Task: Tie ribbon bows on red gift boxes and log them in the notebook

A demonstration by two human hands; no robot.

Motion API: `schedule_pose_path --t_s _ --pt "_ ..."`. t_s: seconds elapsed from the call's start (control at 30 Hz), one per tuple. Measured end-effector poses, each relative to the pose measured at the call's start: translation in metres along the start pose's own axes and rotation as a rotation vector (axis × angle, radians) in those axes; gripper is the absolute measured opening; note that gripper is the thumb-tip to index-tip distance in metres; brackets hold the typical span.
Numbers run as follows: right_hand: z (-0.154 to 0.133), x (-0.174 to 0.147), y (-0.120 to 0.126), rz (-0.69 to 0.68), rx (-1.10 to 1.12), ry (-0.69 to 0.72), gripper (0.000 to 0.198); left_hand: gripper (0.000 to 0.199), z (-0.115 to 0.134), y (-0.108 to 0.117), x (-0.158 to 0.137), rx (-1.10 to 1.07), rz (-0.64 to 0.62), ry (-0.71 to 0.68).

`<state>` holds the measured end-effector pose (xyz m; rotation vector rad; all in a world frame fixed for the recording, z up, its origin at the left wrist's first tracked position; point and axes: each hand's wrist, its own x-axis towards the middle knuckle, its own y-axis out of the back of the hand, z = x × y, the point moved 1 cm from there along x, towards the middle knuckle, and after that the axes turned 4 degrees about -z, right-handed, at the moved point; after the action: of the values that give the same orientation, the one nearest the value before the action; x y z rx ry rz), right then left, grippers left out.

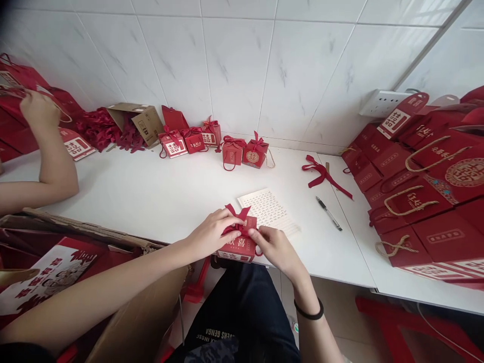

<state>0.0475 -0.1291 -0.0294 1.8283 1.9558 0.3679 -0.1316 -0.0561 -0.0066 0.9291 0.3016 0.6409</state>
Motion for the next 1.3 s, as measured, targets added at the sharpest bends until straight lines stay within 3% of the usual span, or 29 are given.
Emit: schedule_pose_path --t_s 0.1,0.2,0.33,0.4,0.6,0.9,1.0,1.17,1.3 --pt "0.001 -0.003 -0.012 0.034 0.079 0.004 0.055 0.037 -0.002 0.008 -0.003 -0.102 0.059 0.028" --pt "0.005 -0.001 -0.017 0.062 0.164 0.012 0.056 0.04 -0.01 0.02 -0.011 -0.176 0.119 0.175" --pt "0.01 -0.001 -0.019 0.023 0.275 0.043 0.054 0.039 -0.026 0.026 -0.02 -0.292 -0.152 0.379" --pt "0.012 -0.001 -0.02 0.014 0.334 0.054 0.054 0.039 -0.031 0.026 -0.02 -0.335 -0.229 0.363" --pt "0.022 0.002 -0.025 0.05 0.491 0.096 0.05 0.037 -0.035 0.026 -0.017 -0.367 -0.279 0.288" --pt "0.024 0.003 -0.034 0.05 0.718 0.036 0.047 0.03 -0.035 0.028 -0.016 -0.268 -0.236 0.209" --pt "0.024 0.001 -0.028 0.067 0.602 0.034 0.043 0.032 -0.036 0.027 -0.016 -0.333 -0.24 0.253" --pt "0.028 0.001 -0.012 0.43 0.278 0.063 0.026 0.046 -0.026 0.026 -0.02 -0.406 -0.168 0.383" --pt "0.024 0.002 -0.018 0.276 0.269 0.167 0.037 0.07 -0.017 0.022 -0.025 -0.202 -0.138 0.298"
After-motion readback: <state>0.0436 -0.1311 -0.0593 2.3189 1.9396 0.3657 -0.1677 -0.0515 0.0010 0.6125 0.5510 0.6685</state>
